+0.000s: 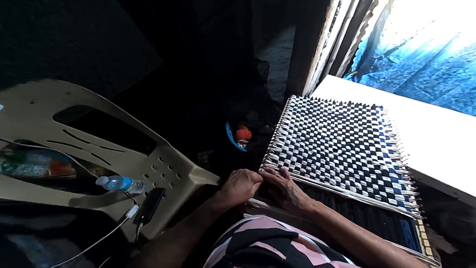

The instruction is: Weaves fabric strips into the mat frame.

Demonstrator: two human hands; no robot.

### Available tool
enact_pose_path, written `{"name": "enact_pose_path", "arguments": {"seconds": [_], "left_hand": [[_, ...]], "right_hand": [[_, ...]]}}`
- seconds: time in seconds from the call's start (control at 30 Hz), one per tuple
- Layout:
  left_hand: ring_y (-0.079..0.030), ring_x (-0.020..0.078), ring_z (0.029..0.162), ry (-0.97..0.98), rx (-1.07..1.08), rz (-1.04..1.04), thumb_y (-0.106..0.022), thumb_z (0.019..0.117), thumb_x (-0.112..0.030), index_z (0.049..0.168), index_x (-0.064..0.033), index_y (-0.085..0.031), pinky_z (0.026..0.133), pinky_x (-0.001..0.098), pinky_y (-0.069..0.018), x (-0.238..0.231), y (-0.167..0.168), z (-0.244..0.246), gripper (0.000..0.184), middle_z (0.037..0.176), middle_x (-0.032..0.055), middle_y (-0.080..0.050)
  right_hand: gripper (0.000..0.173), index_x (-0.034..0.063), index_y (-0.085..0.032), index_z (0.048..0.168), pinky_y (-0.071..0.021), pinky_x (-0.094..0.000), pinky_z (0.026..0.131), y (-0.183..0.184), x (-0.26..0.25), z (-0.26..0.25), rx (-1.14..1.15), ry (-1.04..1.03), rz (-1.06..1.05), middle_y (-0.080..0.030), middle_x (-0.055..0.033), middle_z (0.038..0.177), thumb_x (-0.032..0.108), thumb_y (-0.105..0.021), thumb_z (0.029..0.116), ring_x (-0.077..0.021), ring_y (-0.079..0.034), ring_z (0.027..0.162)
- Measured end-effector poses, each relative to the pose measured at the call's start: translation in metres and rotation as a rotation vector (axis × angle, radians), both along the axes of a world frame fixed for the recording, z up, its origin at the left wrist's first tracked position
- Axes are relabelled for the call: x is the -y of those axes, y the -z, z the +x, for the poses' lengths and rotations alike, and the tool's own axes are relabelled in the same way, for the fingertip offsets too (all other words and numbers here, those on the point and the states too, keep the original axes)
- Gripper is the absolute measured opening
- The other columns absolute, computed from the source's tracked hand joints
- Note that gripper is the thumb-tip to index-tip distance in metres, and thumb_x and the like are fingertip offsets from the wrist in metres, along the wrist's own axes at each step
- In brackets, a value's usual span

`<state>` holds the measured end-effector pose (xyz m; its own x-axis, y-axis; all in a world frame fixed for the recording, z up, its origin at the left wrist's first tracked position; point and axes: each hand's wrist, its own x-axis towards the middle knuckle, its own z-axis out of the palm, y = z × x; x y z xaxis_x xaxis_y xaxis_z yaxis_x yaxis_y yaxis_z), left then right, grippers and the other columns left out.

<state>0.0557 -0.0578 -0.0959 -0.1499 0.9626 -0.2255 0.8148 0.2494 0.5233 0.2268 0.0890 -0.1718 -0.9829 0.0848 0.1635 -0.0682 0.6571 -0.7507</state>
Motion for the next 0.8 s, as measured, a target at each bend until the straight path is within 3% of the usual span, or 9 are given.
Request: {"name": "enact_pose_path", "arguments": {"seconds": [0.17,0.27,0.37,0.43,0.57,0.67,0.8], "left_hand": [[-0.070,0.0208,0.100,-0.059,0.134,0.068,-0.056,0.1037,-0.025,0.112,-0.0099,-0.077,0.094,0.0460,-0.0527,0.014,0.000,-0.017,0.027,0.104,0.0079,-0.075],[-0.071,0.0239,0.098,-0.021,0.110,0.076,-0.056,0.1028,-0.021,0.111,-0.0070,-0.077,0.091,0.0473,-0.0535,0.018,0.007,-0.006,0.027,0.102,0.0106,-0.075],[-0.071,0.0304,0.089,0.027,0.007,0.096,-0.056,0.1005,-0.016,0.101,-0.0034,-0.076,0.081,0.0519,-0.0541,0.021,0.013,0.011,0.023,0.093,0.0138,-0.073],[-0.071,0.0315,0.087,0.041,-0.054,0.090,-0.056,0.1001,-0.014,0.100,-0.0036,-0.076,0.078,0.0522,-0.0542,0.023,0.012,0.016,0.022,0.091,0.0138,-0.072],[-0.071,0.0293,0.088,0.022,-0.040,0.116,-0.055,0.0994,-0.015,0.105,-0.0068,-0.078,0.079,0.0518,-0.0542,0.026,0.008,0.006,0.024,0.094,0.0118,-0.074],[-0.072,0.0271,0.093,0.005,0.008,0.114,-0.054,0.1022,-0.020,0.105,-0.0066,-0.077,0.084,0.0519,-0.0546,0.024,0.008,-0.007,0.026,0.100,0.0105,-0.076],[-0.069,0.0249,0.090,-0.044,0.063,0.032,-0.053,0.1044,-0.023,0.108,-0.0084,-0.076,0.086,0.0509,-0.0524,0.016,0.006,-0.026,0.027,0.094,0.0100,-0.074]], "right_hand": [[0.056,0.0164,-0.050,0.153,-0.0119,-0.0669,0.124,-0.002,0.006,0.000,-0.001,0.046,0.080,-0.057,0.0000,0.151,0.011,-0.059,0.0977,-0.0211,-0.042,0.148],[0.055,0.0152,-0.052,0.151,-0.0120,-0.0710,0.122,-0.003,0.009,0.001,-0.020,0.076,0.113,-0.059,-0.0020,0.148,0.011,-0.058,0.0966,-0.0238,-0.045,0.146],[0.053,0.0129,-0.052,0.150,-0.0141,-0.0674,0.123,-0.002,0.010,0.004,-0.021,0.090,0.111,-0.060,-0.0030,0.148,0.012,-0.057,0.0973,-0.0237,-0.046,0.146],[0.050,0.0117,-0.056,0.147,-0.0171,-0.0639,0.124,0.002,0.009,0.006,-0.058,0.105,0.104,-0.062,-0.0025,0.145,0.010,-0.056,0.0979,-0.0224,-0.048,0.144],[0.047,0.0184,-0.057,0.147,-0.0174,-0.0639,0.124,0.004,0.009,0.009,-0.027,0.092,0.165,-0.062,0.0010,0.145,0.012,-0.049,0.1018,-0.0239,-0.046,0.146],[0.047,0.0142,-0.050,0.151,-0.0119,-0.0656,0.124,0.003,0.011,0.008,0.048,0.059,0.214,-0.056,0.0019,0.152,0.015,-0.045,0.1045,-0.0226,-0.041,0.150],[0.049,0.0119,-0.048,0.153,-0.0100,-0.0670,0.123,0.005,0.010,0.006,0.070,0.044,0.227,-0.055,0.0001,0.153,0.019,-0.047,0.1045,-0.0230,-0.041,0.150]]}}
